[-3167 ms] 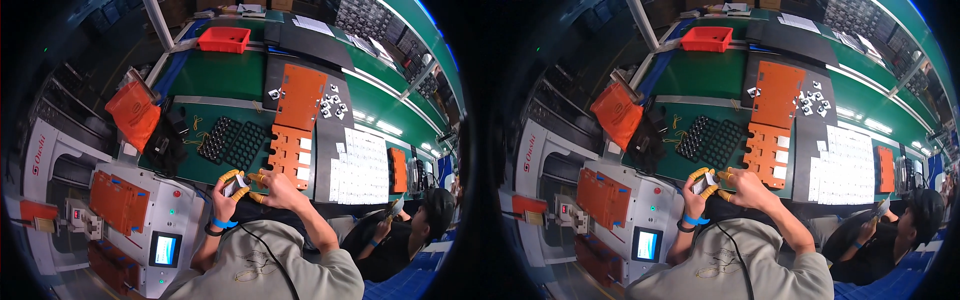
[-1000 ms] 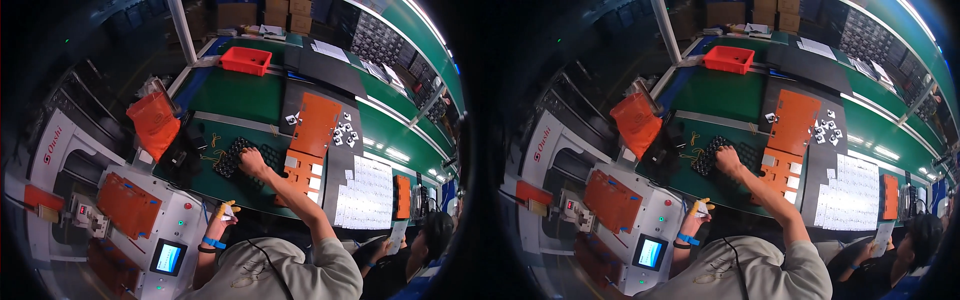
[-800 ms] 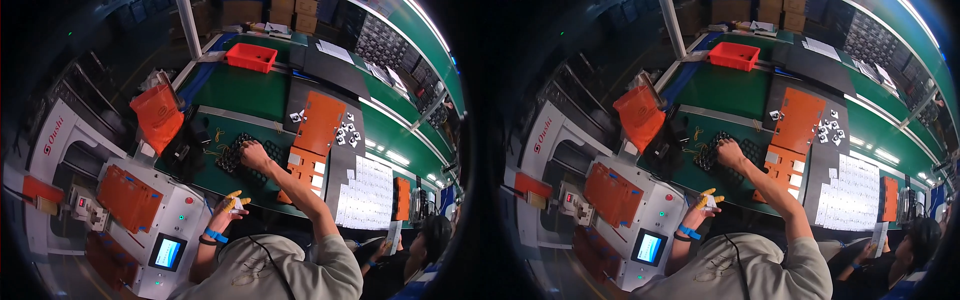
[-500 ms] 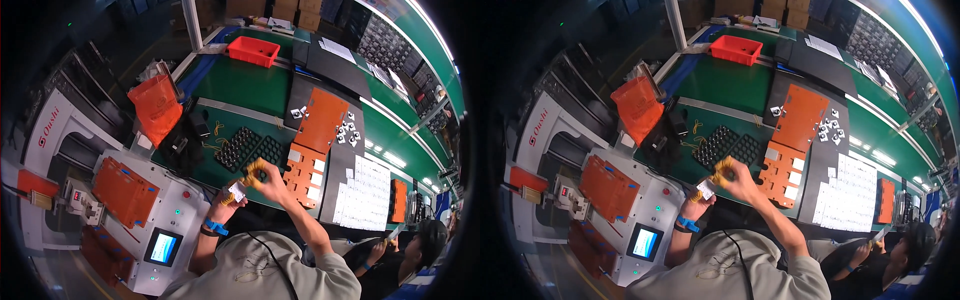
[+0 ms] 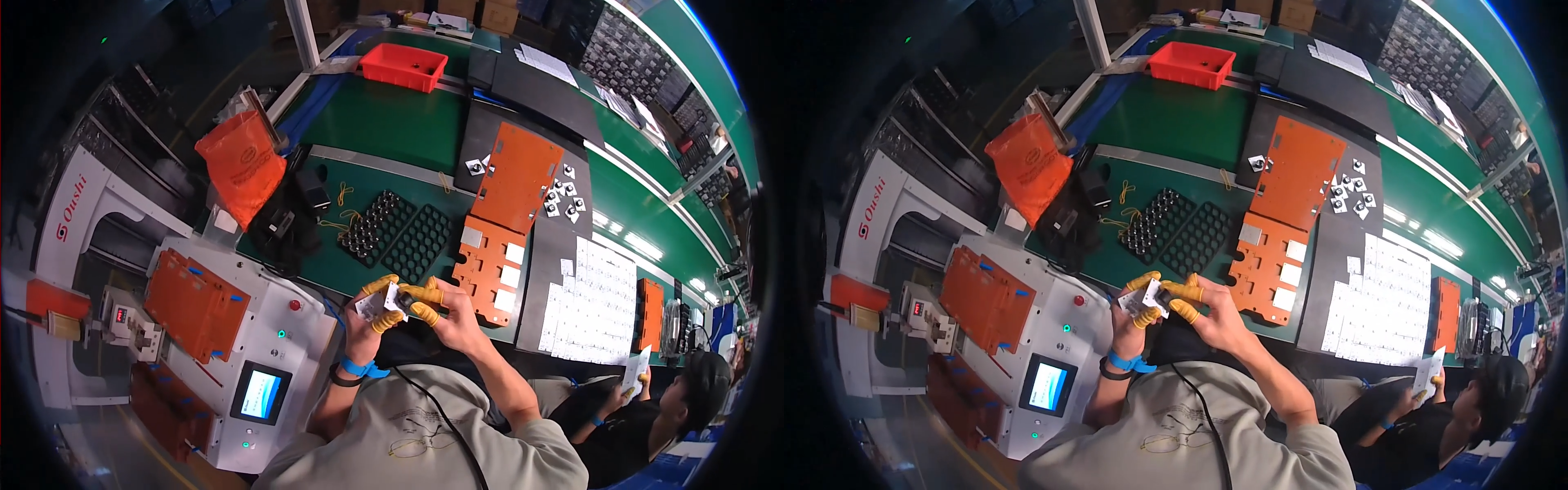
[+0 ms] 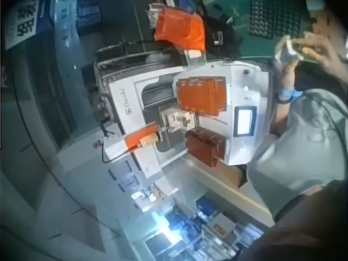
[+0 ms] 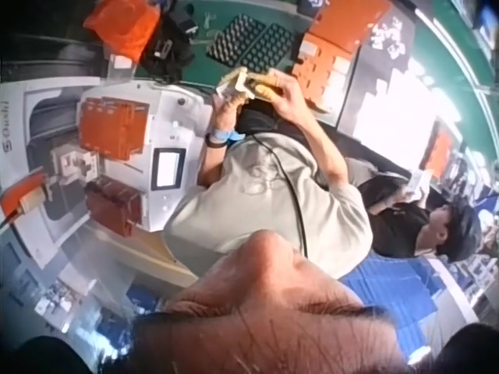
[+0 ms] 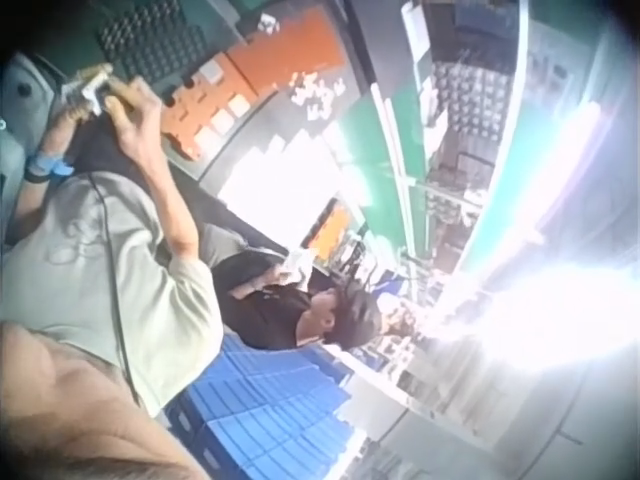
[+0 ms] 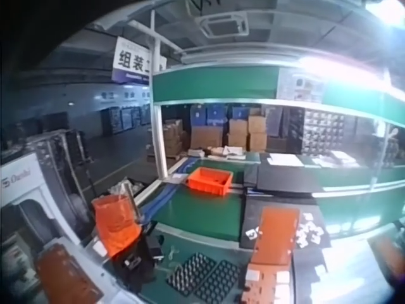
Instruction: Assembling yellow components into housings on orange boards and processing them through a machine.
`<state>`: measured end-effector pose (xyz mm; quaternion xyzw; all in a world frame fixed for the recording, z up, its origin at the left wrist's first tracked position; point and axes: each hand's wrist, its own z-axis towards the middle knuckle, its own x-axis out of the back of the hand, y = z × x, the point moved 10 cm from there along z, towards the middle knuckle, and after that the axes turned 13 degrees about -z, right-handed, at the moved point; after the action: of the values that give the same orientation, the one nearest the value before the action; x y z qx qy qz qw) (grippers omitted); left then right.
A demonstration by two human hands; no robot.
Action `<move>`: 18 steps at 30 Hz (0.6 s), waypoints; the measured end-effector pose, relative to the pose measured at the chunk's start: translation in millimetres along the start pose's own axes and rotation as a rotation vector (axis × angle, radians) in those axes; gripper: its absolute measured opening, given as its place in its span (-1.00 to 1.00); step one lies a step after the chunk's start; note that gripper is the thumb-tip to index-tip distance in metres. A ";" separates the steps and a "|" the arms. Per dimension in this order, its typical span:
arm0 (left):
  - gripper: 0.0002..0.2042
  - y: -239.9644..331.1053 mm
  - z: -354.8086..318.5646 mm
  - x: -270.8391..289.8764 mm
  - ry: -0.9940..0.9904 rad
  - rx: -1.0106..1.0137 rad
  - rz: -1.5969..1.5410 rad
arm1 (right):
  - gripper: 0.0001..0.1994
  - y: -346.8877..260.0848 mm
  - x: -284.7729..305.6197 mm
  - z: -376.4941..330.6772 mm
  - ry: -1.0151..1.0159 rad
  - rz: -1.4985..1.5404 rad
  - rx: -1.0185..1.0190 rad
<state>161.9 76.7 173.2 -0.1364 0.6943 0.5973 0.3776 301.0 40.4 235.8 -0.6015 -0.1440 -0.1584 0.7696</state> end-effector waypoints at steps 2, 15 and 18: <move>-0.38 4.2 -1.1 -8.3 0.009 -0.055 0.041 | -0.69 -0.3 3.3 -2.2 -0.022 -0.077 -0.021; -0.40 -7.3 -9.5 -10.0 0.011 -0.118 0.294 | -0.70 -21.3 26.6 -15.9 0.001 -0.442 0.218; -0.41 -14.5 -10.4 -4.6 0.011 -0.103 0.310 | -0.70 -18.5 22.7 -17.7 -0.023 -0.538 0.195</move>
<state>170.6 62.2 165.8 -0.0500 0.6776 0.6824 0.2698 314.4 17.5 257.3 -0.4665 -0.3218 -0.3354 0.7526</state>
